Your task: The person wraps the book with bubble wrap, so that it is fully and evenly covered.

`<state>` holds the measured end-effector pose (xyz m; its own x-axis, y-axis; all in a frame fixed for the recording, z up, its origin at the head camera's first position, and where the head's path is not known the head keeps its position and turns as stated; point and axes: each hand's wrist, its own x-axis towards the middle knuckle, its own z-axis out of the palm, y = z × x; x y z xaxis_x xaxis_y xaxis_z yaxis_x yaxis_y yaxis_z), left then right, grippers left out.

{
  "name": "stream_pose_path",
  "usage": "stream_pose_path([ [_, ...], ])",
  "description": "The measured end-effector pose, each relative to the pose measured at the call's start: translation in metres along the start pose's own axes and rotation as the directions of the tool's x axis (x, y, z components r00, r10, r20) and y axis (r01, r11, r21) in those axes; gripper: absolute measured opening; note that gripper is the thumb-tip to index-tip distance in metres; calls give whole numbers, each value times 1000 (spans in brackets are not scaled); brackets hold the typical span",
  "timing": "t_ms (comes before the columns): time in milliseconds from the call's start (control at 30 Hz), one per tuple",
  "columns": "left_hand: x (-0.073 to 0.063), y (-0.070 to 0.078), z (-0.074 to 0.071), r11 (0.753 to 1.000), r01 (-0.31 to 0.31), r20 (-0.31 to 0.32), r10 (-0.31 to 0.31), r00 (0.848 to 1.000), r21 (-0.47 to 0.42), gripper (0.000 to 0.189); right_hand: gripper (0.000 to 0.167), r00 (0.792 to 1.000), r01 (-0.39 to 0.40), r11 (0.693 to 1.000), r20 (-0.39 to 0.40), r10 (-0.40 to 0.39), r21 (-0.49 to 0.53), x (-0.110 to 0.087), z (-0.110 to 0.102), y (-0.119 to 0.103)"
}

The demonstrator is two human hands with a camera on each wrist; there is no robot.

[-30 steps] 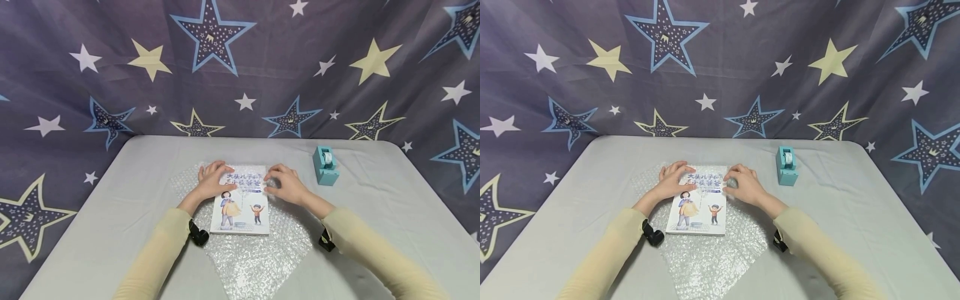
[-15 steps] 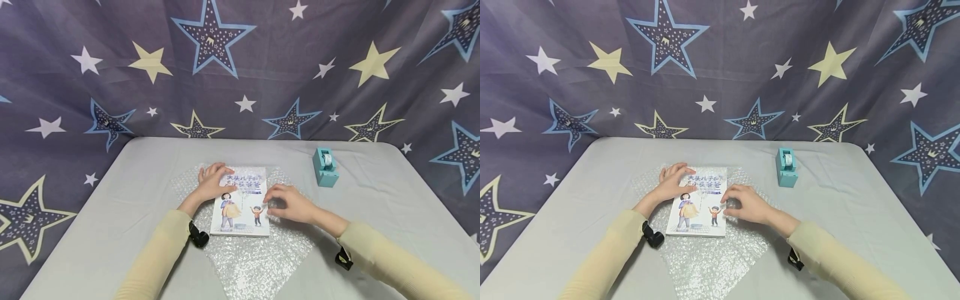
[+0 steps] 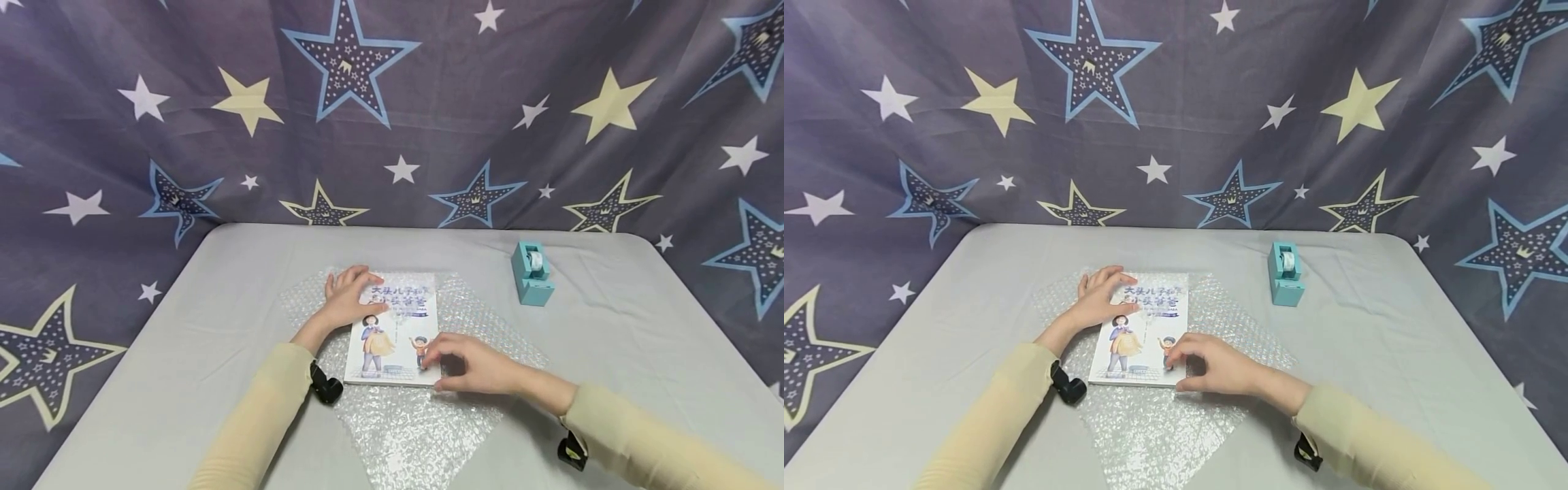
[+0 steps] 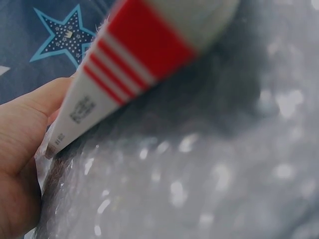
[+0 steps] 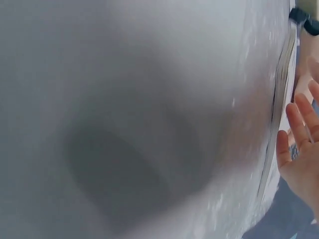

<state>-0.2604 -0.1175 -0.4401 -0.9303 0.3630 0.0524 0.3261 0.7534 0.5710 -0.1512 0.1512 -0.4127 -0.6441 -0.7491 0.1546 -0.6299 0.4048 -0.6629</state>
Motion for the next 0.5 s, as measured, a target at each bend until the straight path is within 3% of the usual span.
stream_pose_path([
  [267,1,0,0,1000,-7,-12,7,1000,-6,48,26,986,128,992,107,-129,13,-2,13,-16],
  [500,0,-1,1,1000,-6,-9,6,1000,4,48,26,950,281,960,139,-279,2,-5,20,-26],
])
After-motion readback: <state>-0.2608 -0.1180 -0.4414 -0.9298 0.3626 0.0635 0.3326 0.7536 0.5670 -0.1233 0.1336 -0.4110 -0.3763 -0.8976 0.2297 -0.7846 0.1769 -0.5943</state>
